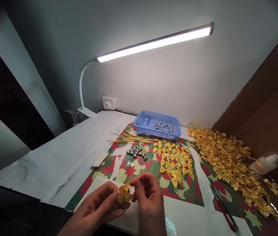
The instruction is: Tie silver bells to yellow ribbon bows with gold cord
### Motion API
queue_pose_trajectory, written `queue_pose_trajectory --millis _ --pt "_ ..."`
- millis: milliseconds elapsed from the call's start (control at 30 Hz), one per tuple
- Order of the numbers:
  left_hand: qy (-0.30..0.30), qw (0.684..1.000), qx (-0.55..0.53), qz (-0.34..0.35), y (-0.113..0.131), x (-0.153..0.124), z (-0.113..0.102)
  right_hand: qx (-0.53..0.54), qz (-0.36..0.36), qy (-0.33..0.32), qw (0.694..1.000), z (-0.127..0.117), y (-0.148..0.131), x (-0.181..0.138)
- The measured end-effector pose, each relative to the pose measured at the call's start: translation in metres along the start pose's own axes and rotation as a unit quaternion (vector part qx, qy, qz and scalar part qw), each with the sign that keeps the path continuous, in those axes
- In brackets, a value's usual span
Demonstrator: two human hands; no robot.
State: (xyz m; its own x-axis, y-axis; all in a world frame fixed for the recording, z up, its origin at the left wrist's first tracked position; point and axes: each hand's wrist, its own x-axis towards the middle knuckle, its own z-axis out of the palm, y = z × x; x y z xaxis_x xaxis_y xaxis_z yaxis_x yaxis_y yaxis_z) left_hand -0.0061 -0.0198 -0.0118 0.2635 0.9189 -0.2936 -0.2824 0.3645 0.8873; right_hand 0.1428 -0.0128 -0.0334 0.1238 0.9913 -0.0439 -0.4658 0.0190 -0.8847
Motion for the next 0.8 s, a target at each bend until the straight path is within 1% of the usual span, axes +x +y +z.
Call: queue_pose_trajectory --millis 133,167,233,333,500,600,667,800 --pt "-0.042 0.997 -0.059 -0.004 0.001 0.001 0.0 0.063 0.037 0.015 0.997 0.003 0.001 0.001" --pt "-0.046 0.997 -0.069 -0.005 0.002 0.002 0.0 0.077 0.042 0.02 0.996 0.003 0.002 0.002" --pt "-0.036 0.996 -0.073 -0.021 0.004 0.001 0.001 0.1 0.043 0.031 0.994 0.003 0.002 0.004" --pt "-0.004 0.996 -0.064 -0.06 0.008 -0.001 0.0 0.109 0.032 0.046 0.992 -0.002 0.0 0.008" --pt "-0.027 0.991 -0.103 -0.079 0.007 -0.004 -0.006 0.06 -0.021 0.065 0.996 -0.014 -0.007 0.009" --pt "0.003 0.991 -0.092 -0.097 0.007 -0.004 -0.006 0.026 -0.051 0.064 0.996 -0.017 -0.008 0.008" --pt "0.033 0.993 -0.061 -0.094 0.008 -0.003 -0.005 0.014 -0.057 0.056 0.997 -0.017 -0.007 0.007" --pt "0.075 0.996 0.011 -0.045 0.01 0.002 0.0 -0.013 -0.055 0.042 0.998 -0.013 -0.001 0.003"
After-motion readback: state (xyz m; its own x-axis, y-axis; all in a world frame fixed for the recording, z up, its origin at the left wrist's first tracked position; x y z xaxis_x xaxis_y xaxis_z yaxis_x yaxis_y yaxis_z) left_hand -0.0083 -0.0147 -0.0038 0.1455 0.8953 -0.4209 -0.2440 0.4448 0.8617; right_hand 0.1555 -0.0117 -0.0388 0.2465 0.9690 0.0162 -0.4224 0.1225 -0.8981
